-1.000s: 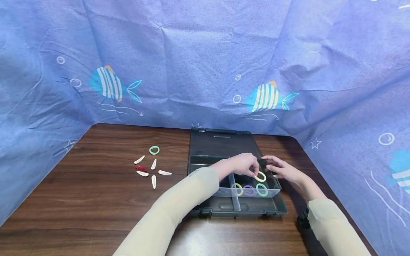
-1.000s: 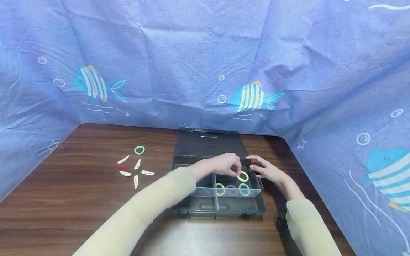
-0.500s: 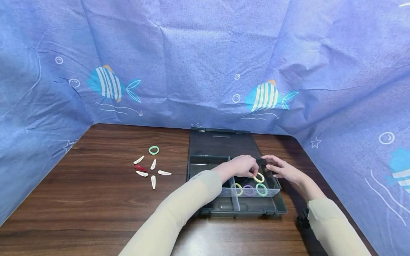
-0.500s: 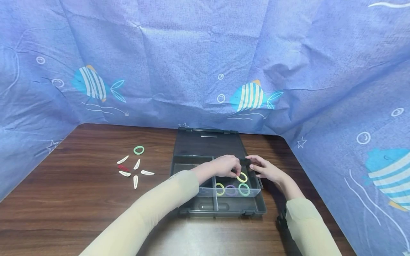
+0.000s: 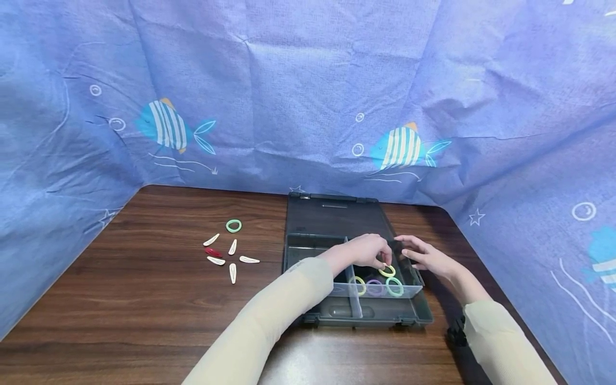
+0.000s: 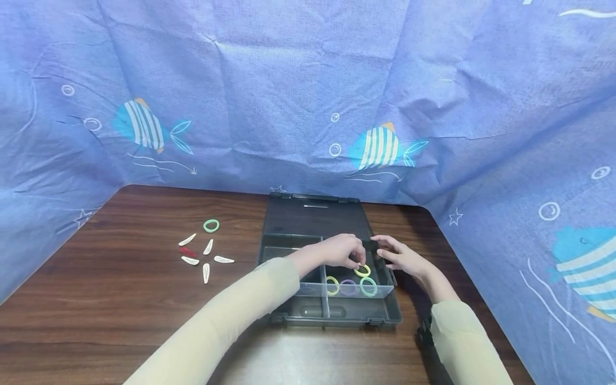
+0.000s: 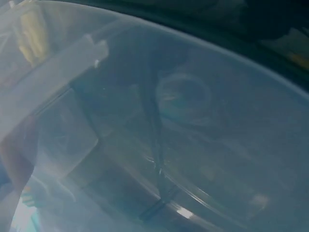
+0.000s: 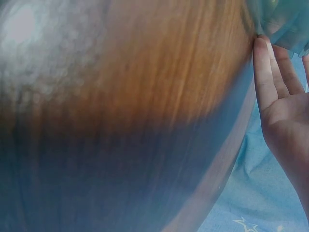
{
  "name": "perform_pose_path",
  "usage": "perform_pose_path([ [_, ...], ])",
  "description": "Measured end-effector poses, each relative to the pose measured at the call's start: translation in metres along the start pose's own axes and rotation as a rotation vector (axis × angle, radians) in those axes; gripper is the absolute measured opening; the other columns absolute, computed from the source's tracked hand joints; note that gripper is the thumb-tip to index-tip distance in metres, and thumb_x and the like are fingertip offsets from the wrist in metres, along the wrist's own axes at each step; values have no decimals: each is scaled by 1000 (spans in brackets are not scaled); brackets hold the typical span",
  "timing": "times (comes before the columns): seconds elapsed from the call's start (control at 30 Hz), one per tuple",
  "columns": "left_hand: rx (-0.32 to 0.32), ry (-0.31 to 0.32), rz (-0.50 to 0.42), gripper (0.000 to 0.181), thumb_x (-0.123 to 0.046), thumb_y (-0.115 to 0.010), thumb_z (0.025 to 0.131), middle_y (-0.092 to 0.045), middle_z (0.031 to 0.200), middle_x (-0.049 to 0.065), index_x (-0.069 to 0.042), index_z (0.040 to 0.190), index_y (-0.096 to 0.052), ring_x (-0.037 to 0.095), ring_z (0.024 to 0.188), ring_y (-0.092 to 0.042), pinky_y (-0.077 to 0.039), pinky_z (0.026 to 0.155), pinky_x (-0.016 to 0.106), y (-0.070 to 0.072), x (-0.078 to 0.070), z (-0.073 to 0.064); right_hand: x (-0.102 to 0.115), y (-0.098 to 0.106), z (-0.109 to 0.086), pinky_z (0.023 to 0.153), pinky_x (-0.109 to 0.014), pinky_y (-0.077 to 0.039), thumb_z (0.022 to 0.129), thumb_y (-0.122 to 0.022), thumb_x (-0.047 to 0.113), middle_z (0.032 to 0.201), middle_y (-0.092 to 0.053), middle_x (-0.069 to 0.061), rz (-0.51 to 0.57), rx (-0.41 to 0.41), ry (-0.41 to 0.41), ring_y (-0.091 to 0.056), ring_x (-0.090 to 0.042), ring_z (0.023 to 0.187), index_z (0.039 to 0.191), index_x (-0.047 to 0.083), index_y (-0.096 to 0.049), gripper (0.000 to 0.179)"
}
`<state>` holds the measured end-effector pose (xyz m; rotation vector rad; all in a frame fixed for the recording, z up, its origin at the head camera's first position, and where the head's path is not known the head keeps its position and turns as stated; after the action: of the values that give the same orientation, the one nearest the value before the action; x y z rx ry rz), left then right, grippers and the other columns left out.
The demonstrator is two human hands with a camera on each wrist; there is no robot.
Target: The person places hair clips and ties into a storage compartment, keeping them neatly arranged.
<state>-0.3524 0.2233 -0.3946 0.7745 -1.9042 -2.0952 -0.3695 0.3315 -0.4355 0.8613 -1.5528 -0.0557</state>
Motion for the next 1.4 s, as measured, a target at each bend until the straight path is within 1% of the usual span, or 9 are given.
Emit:
perform_pose_path([
  [0.13,-2,9,-50,12,-26,-70,85,-64,93,-14,-24,97,-70,2,93,-56,-40,84,15,5,2,-3,-1,0,1,90,-49,-46,100,-45,29,140,-36,-25,-9,-3,-7,-52,-16,112,145,11,-27,51],
  [0.3,-40,-16,-103,16,-23,-71,84,-66,98,-13,-21,100,-70,2,93,-57,-41,83,13,23,-2,-9,-1,-1,1,91,-50,-45,100,-45,30,140,-37,-25,-9,-8,-10,-48,-21,117,145,11,-27,52],
  [0.53,-62,-58,-182,20,-22,-73,83,-69,105,-5,-16,102,-70,9,97,-59,-41,82,12,45,-12,-21,-2,0,-1,92,-53,-44,100,-44,32,139,-38,-23,-19,-15,-24,-52,-12,111,144,11,-28,51],
  [0.7,-59,-53,-224,21,-23,-72,83,-68,108,-4,-17,103,-69,10,99,-58,-40,83,12,60,-16,-36,-4,1,0,91,-53,-45,100,-44,30,138,-40,-22,-19,-19,-31,-51,-16,113,144,13,-29,49],
  [0.8,-53,-49,-218,20,-23,-72,83,-68,107,-4,-17,102,-69,9,98,-57,-41,84,13,67,-17,-45,-4,0,0,91,-52,-45,100,-45,29,138,-40,-22,-14,-24,-33,-49,-19,115,144,13,-29,49],
  [0.93,-44,-49,-199,18,-24,-72,84,-68,104,-5,-18,101,-69,10,97,-58,-42,83,14,74,-18,-60,-3,-1,0,89,-49,-46,100,-46,29,137,-39,-22,-15,-25,-31,-50,-14,111,144,13,-29,50],
  [1.1,-20,-36,-132,18,-26,-70,85,-66,100,-8,-19,102,-69,12,97,-57,-41,86,19,80,-21,-79,-4,-2,2,88,-43,-46,100,-46,28,132,-45,-21,4,-21,-31,-53,-10,107,144,12,-30,49],
  [1.2,-14,-28,-83,19,-28,-70,85,-65,99,-10,-20,102,-69,10,97,-56,-40,87,21,82,-22,-90,-4,-2,2,88,-44,-46,100,-46,28,132,-45,-20,2,-20,-31,-53,-8,107,144,13,-29,50],
  [1.4,-55,-31,-82,19,-28,-70,85,-65,103,-10,-21,103,-68,7,97,-53,-39,89,21,90,-23,-111,-3,-1,1,90,-46,-45,99,-47,31,133,-45,-20,1,-24,-40,-53,-7,106,144,13,-29,52],
])
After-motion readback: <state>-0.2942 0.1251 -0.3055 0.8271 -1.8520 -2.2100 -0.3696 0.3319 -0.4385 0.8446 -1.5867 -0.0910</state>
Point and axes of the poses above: each hand's wrist, its own z-axis towards the middle knuckle, its own y-axis out of the back of the hand, x = y × z, the point moved 10 cm from there along z, towards the middle knuckle
